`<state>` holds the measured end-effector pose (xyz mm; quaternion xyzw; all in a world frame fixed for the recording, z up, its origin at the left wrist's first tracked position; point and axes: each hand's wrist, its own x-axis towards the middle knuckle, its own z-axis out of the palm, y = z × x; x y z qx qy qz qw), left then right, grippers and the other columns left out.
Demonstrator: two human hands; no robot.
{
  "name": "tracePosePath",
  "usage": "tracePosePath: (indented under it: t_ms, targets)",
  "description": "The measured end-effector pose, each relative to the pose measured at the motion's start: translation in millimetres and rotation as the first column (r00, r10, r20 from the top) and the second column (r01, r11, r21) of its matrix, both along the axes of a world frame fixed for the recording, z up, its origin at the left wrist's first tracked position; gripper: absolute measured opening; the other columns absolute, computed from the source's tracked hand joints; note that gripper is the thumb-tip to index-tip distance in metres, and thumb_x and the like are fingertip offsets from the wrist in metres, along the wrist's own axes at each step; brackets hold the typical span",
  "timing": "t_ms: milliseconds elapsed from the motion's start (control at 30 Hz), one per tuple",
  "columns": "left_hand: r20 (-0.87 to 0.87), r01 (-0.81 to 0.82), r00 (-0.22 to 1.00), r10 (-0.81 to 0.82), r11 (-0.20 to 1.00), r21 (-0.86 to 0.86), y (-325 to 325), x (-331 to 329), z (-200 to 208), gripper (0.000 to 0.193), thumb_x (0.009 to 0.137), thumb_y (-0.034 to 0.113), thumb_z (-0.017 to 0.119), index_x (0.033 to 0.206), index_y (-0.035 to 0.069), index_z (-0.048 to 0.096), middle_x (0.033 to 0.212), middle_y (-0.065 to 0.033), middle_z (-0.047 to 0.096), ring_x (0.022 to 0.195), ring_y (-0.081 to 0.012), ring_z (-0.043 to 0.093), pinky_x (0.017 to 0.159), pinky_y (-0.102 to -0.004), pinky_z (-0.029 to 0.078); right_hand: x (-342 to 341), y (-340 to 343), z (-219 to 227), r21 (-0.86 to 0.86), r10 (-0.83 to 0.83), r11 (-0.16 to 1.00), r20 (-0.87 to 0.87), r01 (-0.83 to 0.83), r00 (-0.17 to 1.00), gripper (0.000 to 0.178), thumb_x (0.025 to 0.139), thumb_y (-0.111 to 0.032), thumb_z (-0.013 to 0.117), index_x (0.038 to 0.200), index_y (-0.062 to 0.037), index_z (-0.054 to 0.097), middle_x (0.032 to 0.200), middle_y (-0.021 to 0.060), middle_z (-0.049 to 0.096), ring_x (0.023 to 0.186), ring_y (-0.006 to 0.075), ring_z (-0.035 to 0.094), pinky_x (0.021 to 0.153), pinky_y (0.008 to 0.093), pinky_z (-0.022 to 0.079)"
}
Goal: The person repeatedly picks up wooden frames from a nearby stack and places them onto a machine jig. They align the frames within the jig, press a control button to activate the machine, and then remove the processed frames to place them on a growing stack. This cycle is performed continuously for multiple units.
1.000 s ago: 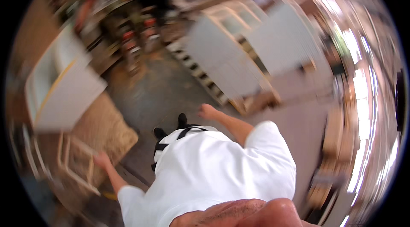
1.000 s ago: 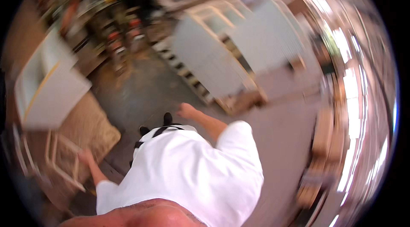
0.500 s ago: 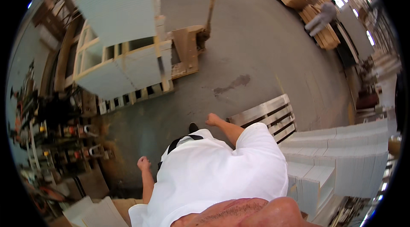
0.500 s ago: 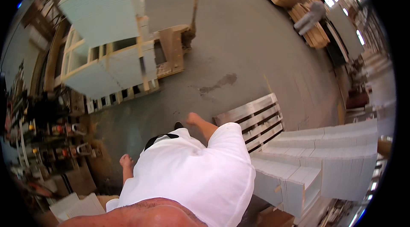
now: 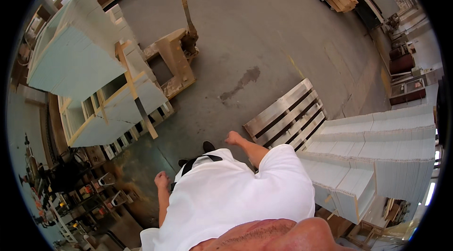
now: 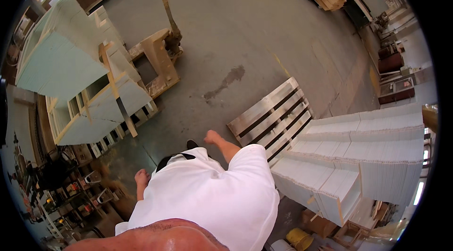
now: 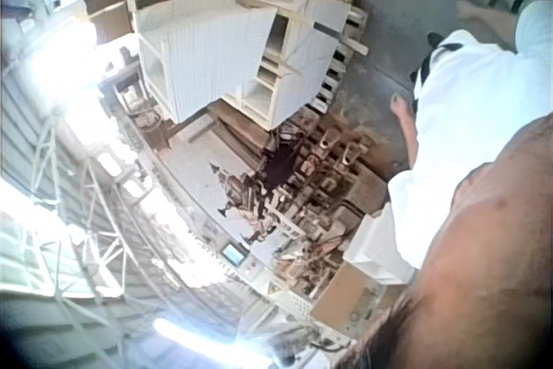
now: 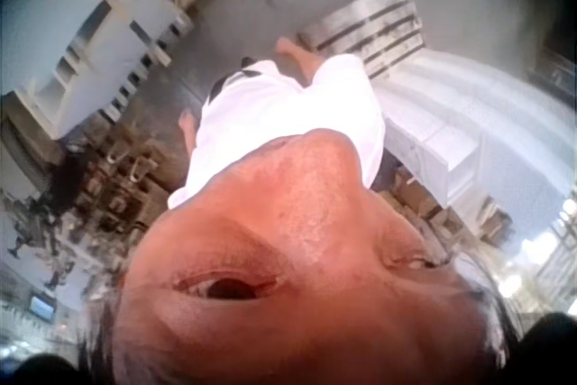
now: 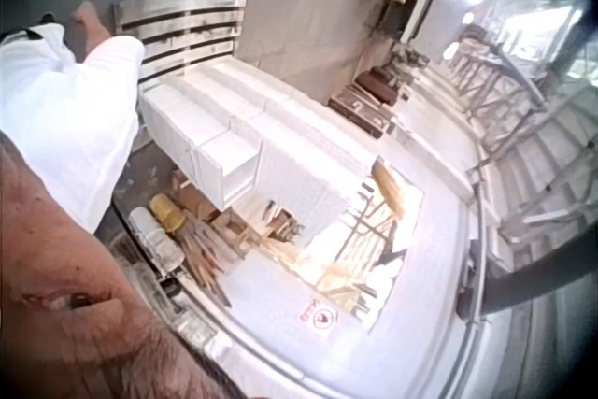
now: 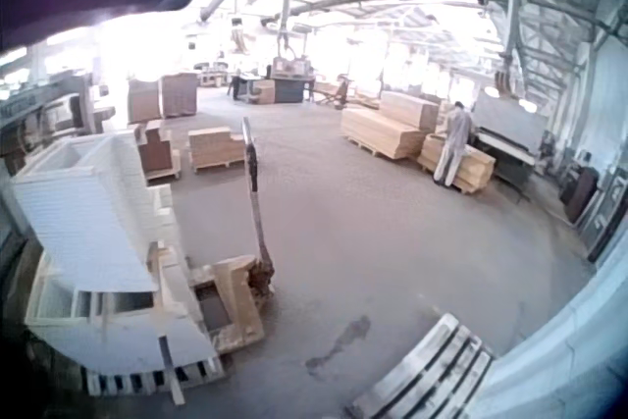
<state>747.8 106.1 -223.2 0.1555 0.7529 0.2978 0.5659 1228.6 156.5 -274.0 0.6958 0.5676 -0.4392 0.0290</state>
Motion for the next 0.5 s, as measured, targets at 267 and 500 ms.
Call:
tracePosePath:
  t_ms: [267,500]
  targets:
    - [-0.085,0.085,0.992,-0.093,0.992,-0.088,37,-19,-3,0.019,0.087,0.016,0.058,0.098,0.002,0.064,0.068,-0.003,0.055,0.056,-0.013,0.052,0.045,-0.0281,0.044,-28,37,24,0.034,-0.107,0.993,-0.124,0.112,0.987,0.031,0.068,-0.029,0.066,0.075,0.0011,0.067,0.072,0.0216,0.064,0.067,0.0357,0.062,0.064,0.0437,0.05]
    - [-0.314,0.359,0.886,-0.341,0.933,0.002,54,-51,-17,0.022,0.081,0.022,0.059,0.083,0.002,0.069,0.063,-0.0054,0.059,0.054,-0.0161,0.055,0.048,-0.0338,0.045,-61,88,81,0.2,-0.126,0.968,-0.148,0.154,0.981,0.026,0.075,-0.026,0.069,0.077,0.0002,0.067,0.069,0.015,0.064,0.063,0.0231,0.06,0.063,0.0391,0.048]
